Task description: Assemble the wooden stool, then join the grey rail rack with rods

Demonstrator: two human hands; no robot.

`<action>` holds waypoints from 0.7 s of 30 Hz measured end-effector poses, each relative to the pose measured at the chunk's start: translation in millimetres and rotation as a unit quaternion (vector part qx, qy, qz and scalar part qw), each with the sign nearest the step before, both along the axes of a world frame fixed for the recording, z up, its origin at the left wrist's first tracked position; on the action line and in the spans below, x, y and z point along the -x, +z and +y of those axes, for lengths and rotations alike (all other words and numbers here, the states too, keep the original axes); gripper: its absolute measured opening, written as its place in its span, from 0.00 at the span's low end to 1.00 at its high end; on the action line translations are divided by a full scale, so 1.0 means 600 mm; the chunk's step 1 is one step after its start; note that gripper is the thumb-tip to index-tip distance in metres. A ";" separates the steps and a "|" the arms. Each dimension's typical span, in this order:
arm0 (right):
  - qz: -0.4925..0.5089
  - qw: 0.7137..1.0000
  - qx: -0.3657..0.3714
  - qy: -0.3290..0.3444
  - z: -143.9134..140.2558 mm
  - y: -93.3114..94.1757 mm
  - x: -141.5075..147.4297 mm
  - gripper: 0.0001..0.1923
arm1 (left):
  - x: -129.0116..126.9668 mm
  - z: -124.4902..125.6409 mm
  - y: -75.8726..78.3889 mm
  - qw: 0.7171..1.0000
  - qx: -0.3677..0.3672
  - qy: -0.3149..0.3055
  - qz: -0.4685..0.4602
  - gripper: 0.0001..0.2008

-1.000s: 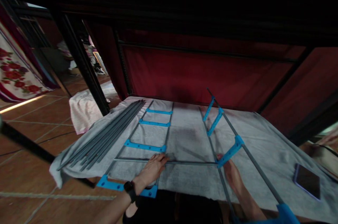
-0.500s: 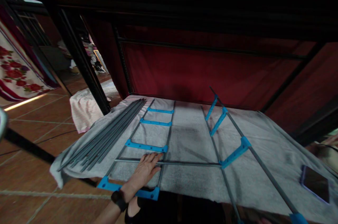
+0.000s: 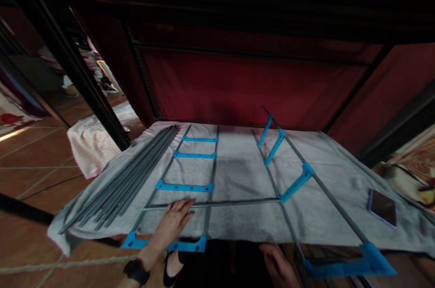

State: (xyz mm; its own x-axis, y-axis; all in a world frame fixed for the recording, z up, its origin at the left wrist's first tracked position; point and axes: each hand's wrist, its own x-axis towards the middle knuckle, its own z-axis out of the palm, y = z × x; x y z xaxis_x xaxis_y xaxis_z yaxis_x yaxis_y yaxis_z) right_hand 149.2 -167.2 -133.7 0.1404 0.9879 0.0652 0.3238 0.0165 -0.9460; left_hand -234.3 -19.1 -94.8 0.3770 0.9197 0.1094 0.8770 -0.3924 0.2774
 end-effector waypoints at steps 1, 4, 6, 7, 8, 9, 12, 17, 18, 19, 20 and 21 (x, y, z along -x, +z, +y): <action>-0.028 0.999 -0.024 -0.005 0.016 0.007 0.008 0.11 | -0.003 0.002 0.000 1.000 0.001 -0.009 0.004 0.20; -0.072 0.981 -0.112 -0.142 0.077 0.025 0.015 0.16 | -0.016 0.013 -0.007 0.999 -0.003 -0.041 0.012 0.20; -0.079 0.955 -0.139 -0.251 0.116 0.026 0.000 0.16 | -0.026 0.025 -0.016 0.998 -0.005 -0.062 0.013 0.21; -0.080 0.939 -0.141 -0.303 0.133 0.022 -0.012 0.16 | -0.032 0.031 -0.021 0.997 -0.004 -0.070 0.015 0.21; -0.082 0.924 -0.137 -0.348 0.149 0.017 -0.026 0.18 | -0.038 0.036 -0.025 0.997 -0.002 -0.076 0.018 0.21; -0.083 0.916 -0.127 -0.373 0.165 0.011 -0.041 0.21 | -0.045 0.041 -0.029 0.996 0.001 -0.083 0.022 0.21; -0.051 0.922 -0.078 -0.375 0.208 -0.003 -0.078 0.22 | -0.064 0.051 -0.030 0.995 0.016 -0.098 0.032 0.20; 0.012 0.939 -0.027 -0.342 0.262 -0.004 -0.104 0.18 | -0.077 0.051 -0.007 0.992 0.021 -0.118 0.036 0.20; 0.008 0.938 -0.026 -0.345 0.266 -0.002 -0.106 0.18 | -0.077 0.049 -0.002 0.992 0.020 -0.120 0.041 0.21; 0.003 0.939 -0.024 -0.344 0.269 -0.001 -0.108 0.18 | -0.077 0.048 0.003 0.991 0.019 -0.124 0.046 0.21; -0.002 0.940 -0.022 -0.340 0.270 0.000 -0.111 0.18 | -0.076 0.047 0.007 0.990 0.019 -0.128 0.050 0.21; -0.007 0.942 -0.021 -0.335 0.269 0.001 -0.113 0.18 | -0.076 0.047 0.011 0.990 0.019 -0.132 0.051 0.22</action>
